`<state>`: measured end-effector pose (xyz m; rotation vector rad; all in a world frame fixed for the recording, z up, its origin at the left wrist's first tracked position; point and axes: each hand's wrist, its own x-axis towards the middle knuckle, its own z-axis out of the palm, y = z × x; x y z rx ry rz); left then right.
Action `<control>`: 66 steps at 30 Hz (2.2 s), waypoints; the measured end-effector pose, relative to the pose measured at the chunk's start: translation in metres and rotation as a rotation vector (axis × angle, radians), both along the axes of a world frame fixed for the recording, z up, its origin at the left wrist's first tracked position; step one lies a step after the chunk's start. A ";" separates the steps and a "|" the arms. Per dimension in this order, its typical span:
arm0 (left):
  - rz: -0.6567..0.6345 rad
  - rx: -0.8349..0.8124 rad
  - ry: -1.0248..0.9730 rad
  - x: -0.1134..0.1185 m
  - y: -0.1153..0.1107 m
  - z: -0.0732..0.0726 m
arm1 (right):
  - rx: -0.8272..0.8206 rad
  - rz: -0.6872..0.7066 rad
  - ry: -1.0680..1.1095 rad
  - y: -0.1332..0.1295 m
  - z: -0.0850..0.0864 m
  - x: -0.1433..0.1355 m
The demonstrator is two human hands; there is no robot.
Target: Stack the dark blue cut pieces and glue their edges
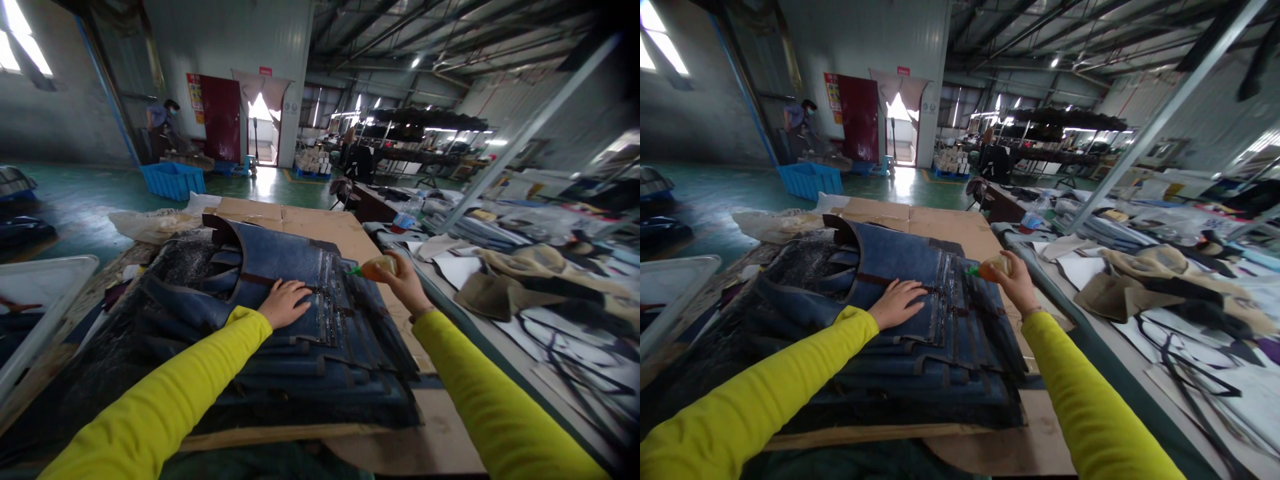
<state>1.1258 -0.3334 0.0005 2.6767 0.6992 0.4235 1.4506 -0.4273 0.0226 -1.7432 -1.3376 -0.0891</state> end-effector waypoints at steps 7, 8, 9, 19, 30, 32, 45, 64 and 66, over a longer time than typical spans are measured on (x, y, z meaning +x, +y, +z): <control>0.004 0.010 -0.003 0.000 0.001 0.000 | -0.037 -0.027 0.036 0.005 0.001 0.000; 0.004 0.011 -0.002 0.000 0.001 0.000 | -0.045 -0.024 0.040 0.002 0.002 -0.001; 0.005 0.011 0.000 0.000 0.001 0.000 | -0.057 -0.018 0.049 -0.001 0.004 -0.001; 0.012 0.016 -0.003 0.001 0.001 -0.002 | -0.282 0.115 0.320 -0.032 0.026 -0.011; 0.007 0.017 -0.002 -0.001 0.000 0.000 | -0.056 0.020 0.164 -0.001 0.001 -0.007; 0.006 0.018 -0.006 -0.001 0.000 0.000 | -0.060 0.028 0.178 -0.003 0.002 -0.008; 0.007 0.014 0.009 0.000 0.002 -0.003 | -0.310 0.099 0.337 -0.054 0.035 -0.031; 0.014 0.009 0.027 0.000 0.000 0.002 | -0.259 0.099 0.337 -0.076 0.040 -0.044; 0.014 0.008 0.028 0.001 -0.001 0.002 | -0.278 0.114 0.323 -0.078 0.042 -0.044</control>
